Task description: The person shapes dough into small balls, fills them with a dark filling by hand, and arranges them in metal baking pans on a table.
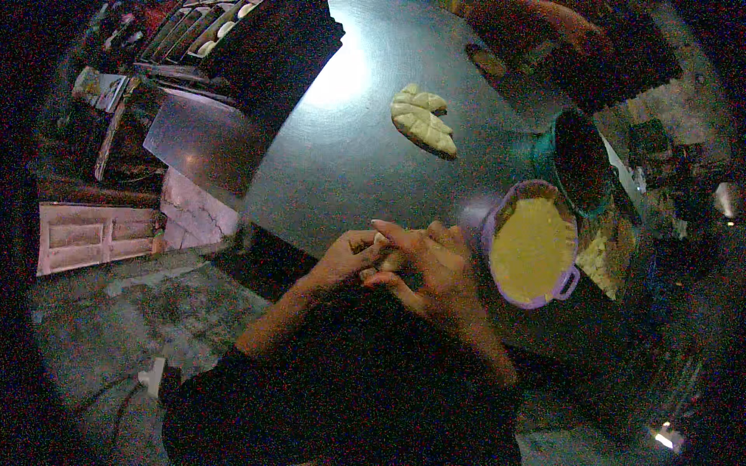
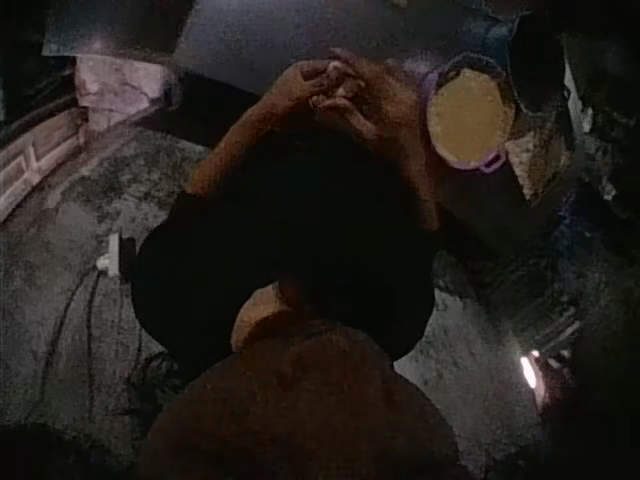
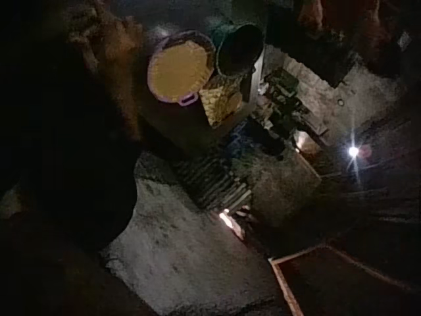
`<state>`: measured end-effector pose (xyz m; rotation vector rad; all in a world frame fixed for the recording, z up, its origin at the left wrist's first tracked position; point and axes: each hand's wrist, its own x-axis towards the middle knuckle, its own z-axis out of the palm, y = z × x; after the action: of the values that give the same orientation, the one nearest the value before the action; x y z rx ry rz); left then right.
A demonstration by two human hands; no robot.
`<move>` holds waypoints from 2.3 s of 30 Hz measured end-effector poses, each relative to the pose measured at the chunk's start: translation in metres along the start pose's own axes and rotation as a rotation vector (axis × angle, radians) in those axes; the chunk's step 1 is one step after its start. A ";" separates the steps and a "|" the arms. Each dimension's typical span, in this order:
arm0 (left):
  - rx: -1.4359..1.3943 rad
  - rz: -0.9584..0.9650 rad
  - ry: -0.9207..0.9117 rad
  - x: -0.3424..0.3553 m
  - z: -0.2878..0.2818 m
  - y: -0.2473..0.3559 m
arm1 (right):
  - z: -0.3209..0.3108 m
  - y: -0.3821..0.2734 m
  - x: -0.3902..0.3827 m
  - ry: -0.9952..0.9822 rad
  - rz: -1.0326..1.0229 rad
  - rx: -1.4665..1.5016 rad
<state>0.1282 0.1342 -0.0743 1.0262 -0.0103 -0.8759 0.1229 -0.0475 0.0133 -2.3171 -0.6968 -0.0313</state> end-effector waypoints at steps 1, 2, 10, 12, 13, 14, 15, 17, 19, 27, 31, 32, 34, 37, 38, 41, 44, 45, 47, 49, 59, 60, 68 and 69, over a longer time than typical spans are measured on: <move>0.035 0.138 0.108 0.010 -0.010 -0.004 | 0.010 0.008 0.010 -0.004 0.007 0.012; 0.071 0.275 0.217 0.020 -0.018 -0.010 | 0.027 0.016 0.018 0.043 0.150 0.164; 0.506 0.528 0.575 0.068 -0.102 -0.018 | 0.142 0.076 0.050 0.247 0.788 1.026; 0.190 0.487 0.684 0.076 -0.119 -0.017 | 0.160 0.083 0.052 0.295 0.801 0.947; 0.169 0.452 0.738 0.076 -0.127 -0.016 | 0.171 0.087 0.052 0.252 0.839 0.889; 0.146 0.418 0.790 0.078 -0.136 -0.016 | 0.183 0.091 0.051 0.206 0.876 0.831; 0.258 0.376 0.851 0.078 -0.148 -0.013 | 0.193 0.095 0.046 0.151 0.912 0.777; 0.398 0.318 0.865 0.075 -0.168 -0.008 | 0.201 0.107 0.036 0.238 0.914 0.486; 0.463 0.275 0.794 0.059 -0.186 0.002 | 0.177 0.128 0.046 0.335 0.908 0.332; 0.821 0.347 0.695 0.047 -0.169 0.005 | 0.135 0.323 0.074 0.575 1.035 0.024; 0.906 0.392 0.684 0.041 -0.126 -0.004 | 0.152 0.357 0.096 0.861 0.834 0.441; 0.932 0.401 0.689 0.039 -0.116 -0.008 | 0.156 0.348 0.087 0.919 0.808 0.512; 0.954 0.422 0.669 0.032 -0.095 -0.019 | 0.163 0.324 0.055 0.876 0.693 0.664; 0.911 0.481 0.644 0.025 -0.065 -0.046 | 0.175 0.237 -0.020 0.738 0.586 0.758; 0.922 0.485 0.600 0.027 -0.054 -0.057 | 0.177 0.223 -0.056 0.697 0.542 0.700; 0.989 0.418 0.458 0.024 -0.008 -0.078 | 0.167 0.163 -0.135 0.629 0.504 0.678; 1.151 0.558 0.283 0.031 0.021 -0.114 | 0.137 0.114 -0.188 0.494 0.610 0.534; 1.137 0.547 0.219 0.032 0.039 -0.116 | 0.122 0.103 -0.198 0.468 0.660 0.674; 1.105 0.513 0.086 0.031 0.084 -0.111 | 0.094 0.082 -0.217 0.414 0.759 0.961; 0.769 0.345 -0.017 0.035 0.106 -0.116 | 0.064 0.074 -0.227 0.472 0.663 0.850; 0.264 0.592 0.143 0.030 0.204 -0.076 | -0.032 0.030 -0.210 0.872 0.368 0.580; 0.171 0.646 0.164 0.032 0.208 -0.074 | -0.039 0.024 -0.202 0.915 0.367 0.718; 0.849 1.213 0.359 0.084 0.186 -0.018 | -0.056 0.039 -0.139 0.764 0.247 0.842; 0.733 1.142 0.350 0.088 0.187 -0.008 | -0.059 0.042 -0.131 0.732 0.296 0.800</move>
<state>0.1088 -0.0619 -0.0106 1.5658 -0.6006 0.4050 0.0417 -0.1725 0.0031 -1.4461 0.0345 -0.3726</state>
